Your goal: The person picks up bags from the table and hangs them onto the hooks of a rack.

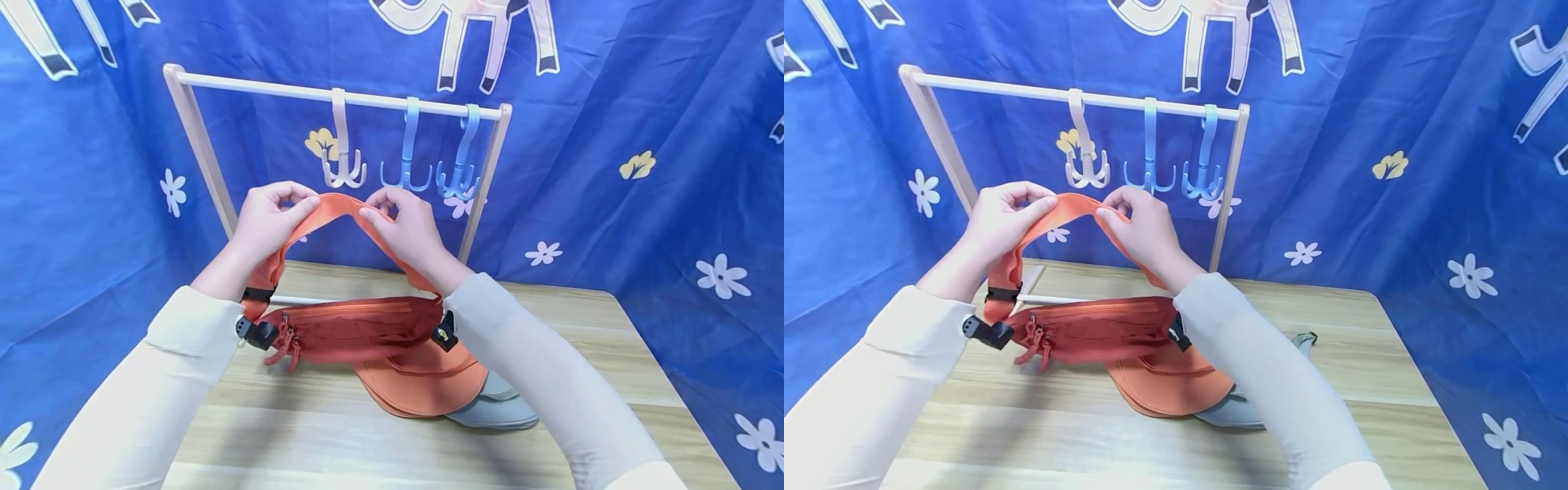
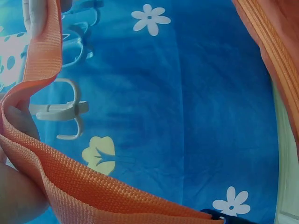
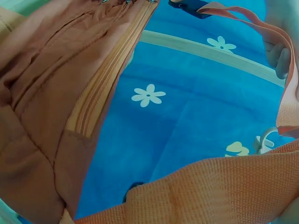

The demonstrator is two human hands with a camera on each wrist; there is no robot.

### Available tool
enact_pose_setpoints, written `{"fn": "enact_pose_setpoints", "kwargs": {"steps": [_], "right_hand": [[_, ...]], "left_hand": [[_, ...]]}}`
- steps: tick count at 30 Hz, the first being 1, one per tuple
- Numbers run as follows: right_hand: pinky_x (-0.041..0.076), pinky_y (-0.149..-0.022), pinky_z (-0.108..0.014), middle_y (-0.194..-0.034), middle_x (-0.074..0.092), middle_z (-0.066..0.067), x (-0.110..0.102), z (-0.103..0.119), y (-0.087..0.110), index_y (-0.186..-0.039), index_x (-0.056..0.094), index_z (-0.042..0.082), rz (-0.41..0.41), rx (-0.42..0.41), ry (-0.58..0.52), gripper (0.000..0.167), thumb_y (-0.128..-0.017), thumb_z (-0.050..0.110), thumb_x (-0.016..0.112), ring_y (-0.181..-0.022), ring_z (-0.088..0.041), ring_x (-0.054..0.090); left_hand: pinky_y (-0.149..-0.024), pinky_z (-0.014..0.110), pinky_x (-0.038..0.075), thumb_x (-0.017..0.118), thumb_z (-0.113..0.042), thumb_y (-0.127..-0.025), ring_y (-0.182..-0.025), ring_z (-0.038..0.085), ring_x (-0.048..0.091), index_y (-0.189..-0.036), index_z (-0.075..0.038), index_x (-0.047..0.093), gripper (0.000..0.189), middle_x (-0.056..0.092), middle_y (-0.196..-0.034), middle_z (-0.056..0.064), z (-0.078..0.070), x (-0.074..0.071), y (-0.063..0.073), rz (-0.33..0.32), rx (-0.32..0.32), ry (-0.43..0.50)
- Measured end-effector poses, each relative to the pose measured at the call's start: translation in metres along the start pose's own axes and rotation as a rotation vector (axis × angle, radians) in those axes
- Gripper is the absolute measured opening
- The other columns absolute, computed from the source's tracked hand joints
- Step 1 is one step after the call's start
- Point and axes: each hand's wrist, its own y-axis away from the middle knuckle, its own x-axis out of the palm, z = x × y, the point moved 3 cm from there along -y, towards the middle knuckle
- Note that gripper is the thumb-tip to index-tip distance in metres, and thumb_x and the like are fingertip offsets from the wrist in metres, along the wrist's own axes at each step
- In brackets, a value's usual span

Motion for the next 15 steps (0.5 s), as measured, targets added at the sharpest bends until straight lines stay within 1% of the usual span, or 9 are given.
{"fn": "enact_pose_setpoints", "kwargs": {"steps": [5, 7, 11, 15], "right_hand": [[0.040, -0.053, -0.026, -0.075, 0.054, 0.000, 0.001, 0.006, -0.007, -0.092, 0.066, 0.014, -0.032, -0.002, 0.006, 0.012, -0.090, 0.025, 0.068, -0.069, -0.017, 0.050], [0.040, -0.054, -0.026, -0.075, 0.054, 0.000, 0.001, 0.008, -0.011, -0.093, 0.066, 0.013, -0.052, -0.019, 0.009, 0.013, -0.090, 0.025, 0.067, -0.069, -0.017, 0.050], [0.041, -0.055, -0.025, -0.076, 0.054, 0.000, 0.002, 0.013, -0.018, -0.095, 0.067, 0.011, -0.095, -0.050, 0.007, 0.013, -0.090, 0.024, 0.068, -0.070, -0.014, 0.050], [0.043, -0.054, -0.025, -0.077, 0.055, 0.000, 0.004, 0.016, -0.024, -0.096, 0.067, 0.011, -0.125, -0.045, -0.016, 0.013, -0.090, 0.023, 0.067, -0.071, -0.014, 0.050]], "left_hand": [[-0.045, 0.022, 0.043, 0.066, -0.038, -0.089, -0.049, 0.013, 0.053, -0.100, -0.007, 0.071, 0.034, 0.063, -0.071, -0.002, -0.007, -0.004, -0.006, -0.034, -0.011, -0.020], [-0.045, 0.021, 0.043, 0.066, -0.040, -0.089, -0.049, 0.013, 0.052, -0.101, -0.007, 0.071, 0.036, 0.062, -0.070, -0.001, -0.011, -0.007, -0.009, -0.048, -0.017, -0.023], [-0.046, 0.019, 0.044, 0.065, -0.040, -0.089, -0.050, 0.011, 0.053, -0.103, -0.007, 0.070, 0.037, 0.062, -0.075, 0.000, -0.018, -0.011, -0.014, -0.076, -0.022, -0.015], [-0.047, 0.018, 0.043, 0.066, -0.038, -0.089, -0.051, 0.009, 0.052, -0.102, -0.007, 0.071, 0.035, 0.062, -0.080, 0.001, -0.023, -0.014, -0.020, -0.109, -0.009, -0.008]]}}
